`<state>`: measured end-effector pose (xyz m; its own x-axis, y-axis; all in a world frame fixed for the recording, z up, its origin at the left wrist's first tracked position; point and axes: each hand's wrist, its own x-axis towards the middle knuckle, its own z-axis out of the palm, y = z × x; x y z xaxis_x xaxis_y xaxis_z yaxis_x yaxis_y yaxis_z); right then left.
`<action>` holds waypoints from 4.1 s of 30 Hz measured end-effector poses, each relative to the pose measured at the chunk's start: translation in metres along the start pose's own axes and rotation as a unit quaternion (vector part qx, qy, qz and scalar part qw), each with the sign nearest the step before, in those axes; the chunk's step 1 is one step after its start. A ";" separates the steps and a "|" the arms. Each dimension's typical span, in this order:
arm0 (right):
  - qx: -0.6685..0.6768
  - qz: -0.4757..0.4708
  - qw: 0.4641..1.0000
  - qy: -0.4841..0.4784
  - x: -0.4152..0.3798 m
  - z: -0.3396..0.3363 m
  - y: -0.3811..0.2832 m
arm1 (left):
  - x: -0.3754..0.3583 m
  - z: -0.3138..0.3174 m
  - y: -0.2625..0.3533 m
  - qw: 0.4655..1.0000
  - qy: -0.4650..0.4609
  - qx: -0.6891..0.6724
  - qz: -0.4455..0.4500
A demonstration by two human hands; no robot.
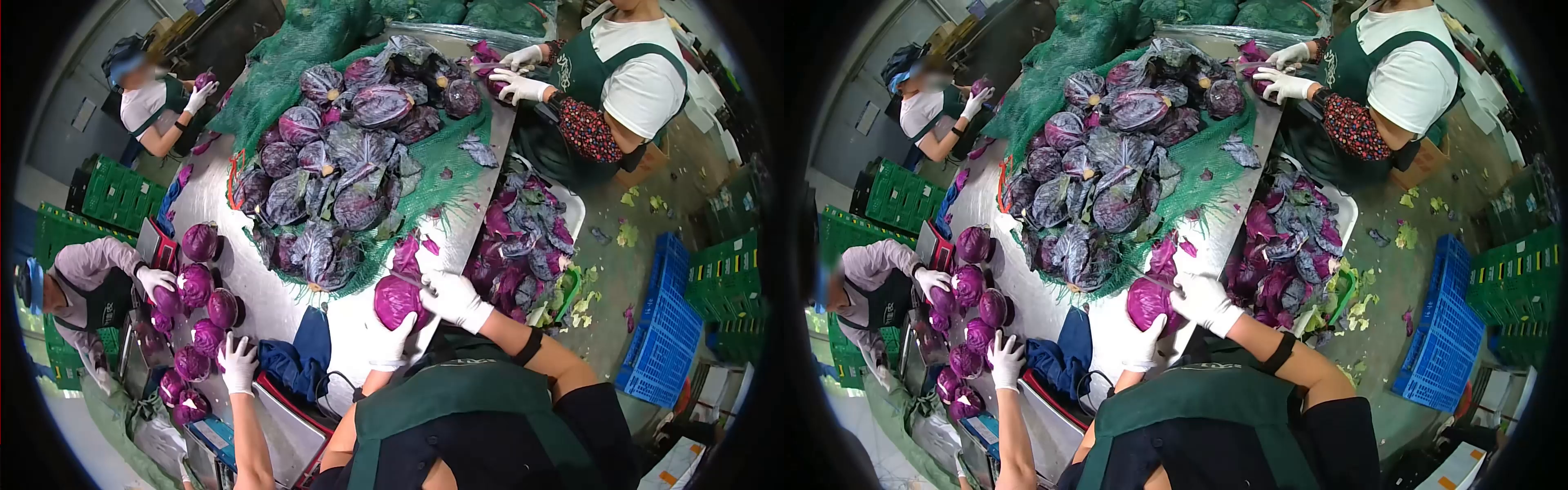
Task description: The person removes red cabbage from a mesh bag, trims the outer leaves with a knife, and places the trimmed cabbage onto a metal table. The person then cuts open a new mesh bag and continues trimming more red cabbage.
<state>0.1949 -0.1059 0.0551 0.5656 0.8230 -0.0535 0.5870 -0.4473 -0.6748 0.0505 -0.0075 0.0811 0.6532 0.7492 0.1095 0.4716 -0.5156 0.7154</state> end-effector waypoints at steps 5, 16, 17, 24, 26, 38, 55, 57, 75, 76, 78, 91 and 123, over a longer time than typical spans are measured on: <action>0.289 0.145 0.946 0.011 0.007 -0.007 0.051 | 0.011 -0.005 -0.026 0.977 -0.007 -0.186 -0.104; -0.012 -0.103 0.994 -0.036 0.005 -0.006 0.017 | 0.003 0.001 0.000 0.999 -0.027 -0.020 0.001; -0.013 -0.103 0.994 -0.033 0.006 -0.009 0.022 | 0.004 0.001 0.000 0.999 -0.027 -0.022 0.004; 0.379 0.249 0.890 -0.046 -0.004 -0.029 0.093 | 0.013 0.001 -0.042 0.836 -0.069 -0.497 -0.224; 0.373 0.269 0.888 -0.010 -0.016 -0.039 0.111 | 0.011 -0.007 -0.044 0.493 -0.138 -0.780 -0.359; 0.309 0.307 0.900 0.012 -0.028 -0.040 0.145 | 0.001 -0.110 -0.120 0.395 0.061 -0.894 -0.201; 0.556 0.084 0.795 -0.226 0.020 -0.001 -0.031 | -0.007 -0.038 -0.052 0.393 -0.132 -0.857 -0.306; 0.576 0.177 0.756 -0.258 0.011 0.014 -0.013 | -0.020 -0.019 -0.070 0.427 -0.243 -0.792 -0.361; 0.103 -0.020 0.993 0.061 0.004 0.029 -0.005 | 0.042 0.006 0.052 0.965 -0.198 0.050 0.167; 0.115 -0.075 0.985 0.109 0.036 0.076 0.023 | 0.044 0.006 0.054 0.963 -0.203 0.058 0.167; -0.034 -0.183 0.965 0.185 0.060 0.109 0.050 | 0.045 0.010 0.059 0.961 -0.209 0.073 0.164; 0.203 -0.048 0.969 0.134 0.050 0.045 0.038 | 0.059 0.013 0.070 0.950 -0.221 0.195 0.105; 0.005 -0.015 0.998 -0.055 0.008 -0.023 0.003 | 0.025 -0.012 0.018 0.992 -0.089 0.060 0.067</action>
<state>0.2143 -0.1085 0.0697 0.4812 0.8693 -0.1130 0.5960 -0.4190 -0.6850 0.0678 0.0070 0.1046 0.8039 0.5910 0.0667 0.4338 -0.6594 0.6140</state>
